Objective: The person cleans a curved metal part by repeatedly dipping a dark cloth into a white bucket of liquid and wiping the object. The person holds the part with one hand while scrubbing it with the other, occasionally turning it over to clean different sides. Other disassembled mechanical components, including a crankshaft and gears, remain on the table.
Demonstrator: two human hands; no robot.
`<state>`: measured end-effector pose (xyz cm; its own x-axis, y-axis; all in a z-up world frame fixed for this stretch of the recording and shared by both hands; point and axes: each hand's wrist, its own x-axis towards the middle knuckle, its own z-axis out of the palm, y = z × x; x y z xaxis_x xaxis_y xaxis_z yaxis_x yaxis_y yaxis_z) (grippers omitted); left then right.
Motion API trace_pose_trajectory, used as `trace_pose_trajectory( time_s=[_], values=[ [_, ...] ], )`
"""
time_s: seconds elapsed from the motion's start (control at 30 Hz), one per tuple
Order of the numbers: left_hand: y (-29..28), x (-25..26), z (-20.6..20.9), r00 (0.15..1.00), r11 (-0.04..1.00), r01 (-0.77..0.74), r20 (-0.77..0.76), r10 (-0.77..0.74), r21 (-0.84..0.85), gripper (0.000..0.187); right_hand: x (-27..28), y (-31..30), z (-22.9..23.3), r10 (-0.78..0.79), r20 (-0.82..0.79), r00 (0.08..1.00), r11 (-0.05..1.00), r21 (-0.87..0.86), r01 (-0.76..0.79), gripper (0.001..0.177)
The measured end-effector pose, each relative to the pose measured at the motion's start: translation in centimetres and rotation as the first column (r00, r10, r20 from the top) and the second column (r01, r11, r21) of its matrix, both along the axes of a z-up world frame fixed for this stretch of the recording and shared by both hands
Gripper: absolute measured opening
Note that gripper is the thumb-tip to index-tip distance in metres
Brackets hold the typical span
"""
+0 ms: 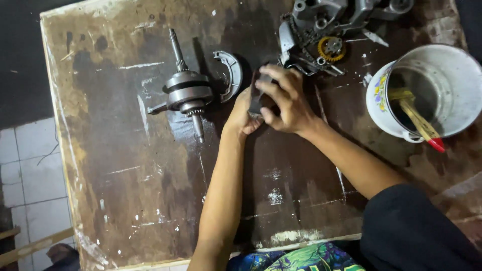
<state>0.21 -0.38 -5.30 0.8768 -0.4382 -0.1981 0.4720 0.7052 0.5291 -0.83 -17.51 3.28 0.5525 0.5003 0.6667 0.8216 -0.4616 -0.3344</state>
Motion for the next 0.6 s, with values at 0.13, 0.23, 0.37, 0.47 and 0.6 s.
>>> trace_pose_trajectory(
  time_s=[0.13,0.23,0.37,0.47,0.6],
  values=[
    [-0.4,0.3,1.7,1.000,1.000,-0.006,0.010,0.006,0.019,0.029,0.0,-0.2,0.2,0.026,0.037,0.999,0.999,0.046,-0.028,0.058],
    [-0.5,0.1,2.4,0.985,0.988,-0.045,-0.158,0.068,0.149,0.035,-0.1,-0.4,-1.2,0.169,0.190,0.967,0.985,-0.057,-0.161,0.053],
    [-0.5,-0.1,2.5,0.994,0.999,-0.037,-0.102,0.040,0.027,0.032,0.8,0.0,-3.1,0.024,0.031,0.999,0.998,0.056,-0.025,0.050],
    [-0.5,-0.3,3.6,0.998,0.999,-0.015,-0.067,0.012,-0.041,0.032,0.1,0.0,-1.9,-0.011,0.053,0.999,0.997,0.072,0.007,0.050],
    [-0.1,-0.1,1.6,1.000,0.999,-0.024,-0.011,0.025,0.045,0.029,0.4,0.1,-1.9,0.013,0.102,0.995,0.999,-0.050,-0.007,0.049]
  ],
)
